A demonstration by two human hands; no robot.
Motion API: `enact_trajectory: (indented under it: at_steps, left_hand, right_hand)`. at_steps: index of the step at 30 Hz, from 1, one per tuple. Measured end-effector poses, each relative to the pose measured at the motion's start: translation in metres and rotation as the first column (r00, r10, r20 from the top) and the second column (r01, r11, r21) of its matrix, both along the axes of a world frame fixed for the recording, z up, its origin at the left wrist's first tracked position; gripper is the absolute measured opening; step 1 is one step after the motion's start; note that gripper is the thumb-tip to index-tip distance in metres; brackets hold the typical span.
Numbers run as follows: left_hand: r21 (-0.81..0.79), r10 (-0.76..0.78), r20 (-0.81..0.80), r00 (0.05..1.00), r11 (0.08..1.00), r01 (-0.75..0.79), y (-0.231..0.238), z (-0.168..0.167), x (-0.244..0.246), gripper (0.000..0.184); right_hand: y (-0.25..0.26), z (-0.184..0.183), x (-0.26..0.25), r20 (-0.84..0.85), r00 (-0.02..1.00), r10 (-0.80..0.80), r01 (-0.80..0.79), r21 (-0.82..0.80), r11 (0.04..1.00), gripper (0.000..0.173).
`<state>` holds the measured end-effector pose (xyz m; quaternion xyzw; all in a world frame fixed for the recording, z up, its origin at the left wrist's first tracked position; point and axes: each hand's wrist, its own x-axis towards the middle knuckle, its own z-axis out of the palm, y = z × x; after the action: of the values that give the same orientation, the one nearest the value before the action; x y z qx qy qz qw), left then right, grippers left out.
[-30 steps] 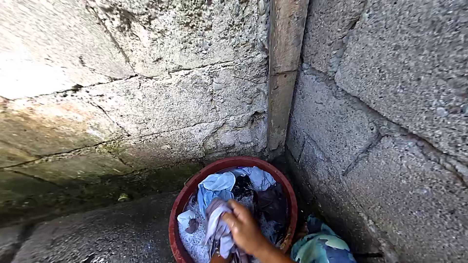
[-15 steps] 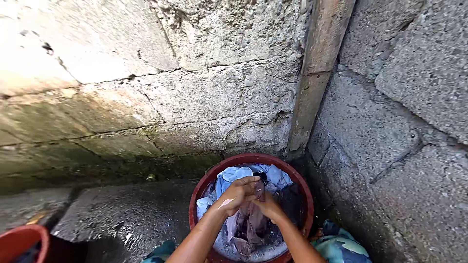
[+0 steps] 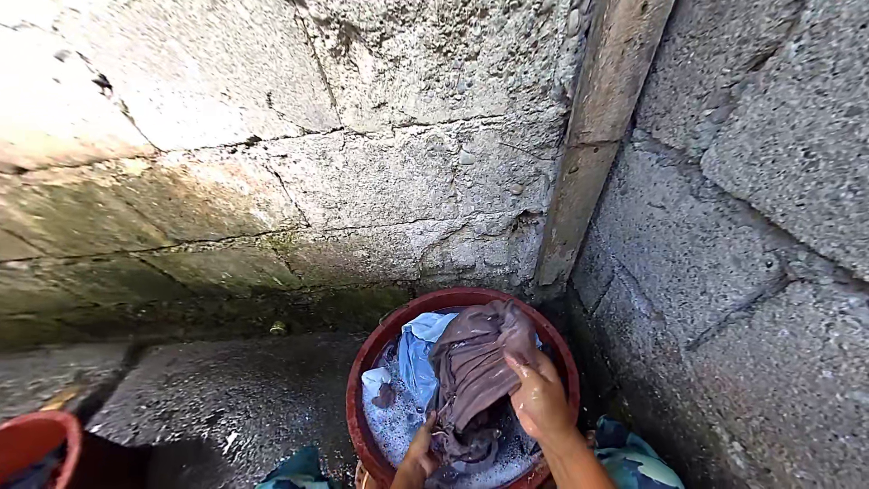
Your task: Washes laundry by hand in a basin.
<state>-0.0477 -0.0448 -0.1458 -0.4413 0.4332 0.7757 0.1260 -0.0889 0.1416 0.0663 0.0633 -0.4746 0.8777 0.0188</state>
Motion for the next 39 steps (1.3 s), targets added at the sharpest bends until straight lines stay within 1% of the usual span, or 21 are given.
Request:
enact_trajectory:
  at_steps: [3,5,7,9,11,13,14,17,19,21,23,25,26,27,29,30,32,34,35,37,39]
  left_hand:
    - [0.193,0.324,-0.184,0.928,0.938,-0.289,0.001,0.009,-0.013,0.044]
    - [0.246,0.425,-0.325,0.845,0.901,-0.358,-0.001,0.027,-0.017,0.044]
    - [0.256,0.436,-0.446,0.782,0.899,-0.355,-0.005,0.05,-0.024,0.045]
    - [0.267,0.41,-0.532,0.74,0.911,-0.313,-0.008,0.074,-0.033,0.046]
    - [0.288,0.369,-0.613,0.699,0.928,-0.237,-0.009,0.099,-0.043,0.046]
    - [0.316,0.321,-0.695,0.644,0.94,-0.129,-0.007,0.121,-0.052,0.046]
    - [0.317,0.287,-0.73,0.62,0.946,-0.064,-0.006,0.132,-0.055,0.045]
    - [0.223,0.084,-0.823,0.561,0.957,0.184,-0.005,0.159,-0.056,0.022]
    - [0.044,-0.168,-0.84,0.517,0.926,0.374,-0.008,0.172,-0.052,0.041]
    - [-0.045,-0.312,-0.82,0.479,0.871,0.49,-0.014,0.179,-0.044,0.054]
    - [-0.074,-0.363,-0.803,0.472,0.847,0.527,-0.022,0.177,-0.039,0.058]
    - [-0.028,-0.311,-0.796,0.52,0.876,0.481,-0.024,0.17,-0.034,0.053]
    - [0.0,-0.271,-0.795,0.543,0.894,0.447,-0.021,0.167,-0.032,0.049]
    - [0.032,-0.231,-0.798,0.557,0.906,0.422,-0.016,0.163,-0.031,0.045]
    - [0.092,-0.174,-0.815,0.553,0.903,0.42,-0.007,0.153,-0.028,0.041]
    - [0.112,-0.161,-0.821,0.548,0.896,0.43,-0.002,0.148,-0.026,0.04]
    - [0.126,-0.162,-0.823,0.545,0.883,0.452,0.005,0.141,-0.021,0.04]
    - [0.122,-0.174,-0.819,0.547,0.878,0.462,0.011,0.137,-0.016,0.041]
    - [0.125,-0.175,-0.812,0.557,0.88,0.459,0.014,0.136,-0.012,0.041]
    - [0.067,-0.244,-0.783,0.572,0.881,0.468,0.021,0.136,-0.002,0.046]
    - [-0.072,-0.423,-0.741,0.521,0.822,0.564,0.033,0.134,0.008,0.054]
  right_hand:
    - [0.03,-0.016,-0.032,-0.167,0.968,-0.187,0.231,0.311,0.922,0.029]
    - [0.054,-0.028,-0.046,-0.18,0.957,-0.229,0.29,0.673,0.68,0.034]
    - [0.065,-0.027,-0.051,0.011,0.989,-0.15,0.047,0.926,0.376,0.038]
    - [0.061,-0.025,-0.052,0.283,0.957,-0.062,-0.281,0.959,0.041,0.041]
    - [0.048,-0.033,-0.052,0.398,0.917,0.018,-0.393,0.912,-0.115,0.039]
    - [0.036,-0.047,-0.051,0.344,0.923,0.174,-0.353,0.935,0.024,0.034]
    - [0.028,-0.059,-0.05,0.277,0.925,0.259,-0.33,0.924,0.192,0.032]
    - [-0.005,-0.083,-0.037,0.227,0.893,0.389,-0.445,0.575,0.687,0.022]
    - [-0.02,-0.076,-0.029,0.308,0.901,0.305,-0.412,0.388,0.825,0.019]
    - [-0.021,-0.08,-0.035,0.25,0.953,0.169,-0.284,0.554,0.783,0.029]
    - [-0.021,-0.092,-0.049,0.084,0.99,0.113,-0.132,0.832,0.539,0.037]
    - [-0.028,-0.101,-0.05,0.08,0.989,0.122,-0.114,0.945,0.305,0.048]
    - [-0.031,-0.103,-0.048,0.112,0.989,0.099,-0.14,0.928,0.346,0.049]
    - [-0.034,-0.103,-0.044,0.181,0.981,0.066,-0.19,0.853,0.486,0.043]
    - [-0.04,-0.104,-0.033,0.419,0.907,0.038,-0.262,0.493,0.83,0.03]
    - [-0.041,-0.105,-0.029,0.519,0.851,0.082,-0.269,0.296,0.917,0.035]
    - [-0.039,-0.108,-0.023,0.625,0.757,0.193,-0.26,0.018,0.965,0.046]
    - [-0.036,-0.119,-0.018,0.631,0.726,0.273,-0.326,-0.033,0.945,0.047]
    - [-0.032,-0.135,-0.016,0.553,0.767,0.325,-0.41,0.034,0.911,0.041]
    - [-0.021,-0.155,-0.011,0.178,0.896,0.407,-0.437,0.511,0.74,0.023]
    - [-0.01,-0.122,0.011,-0.22,0.926,0.307,0.055,0.883,0.467,0.033]
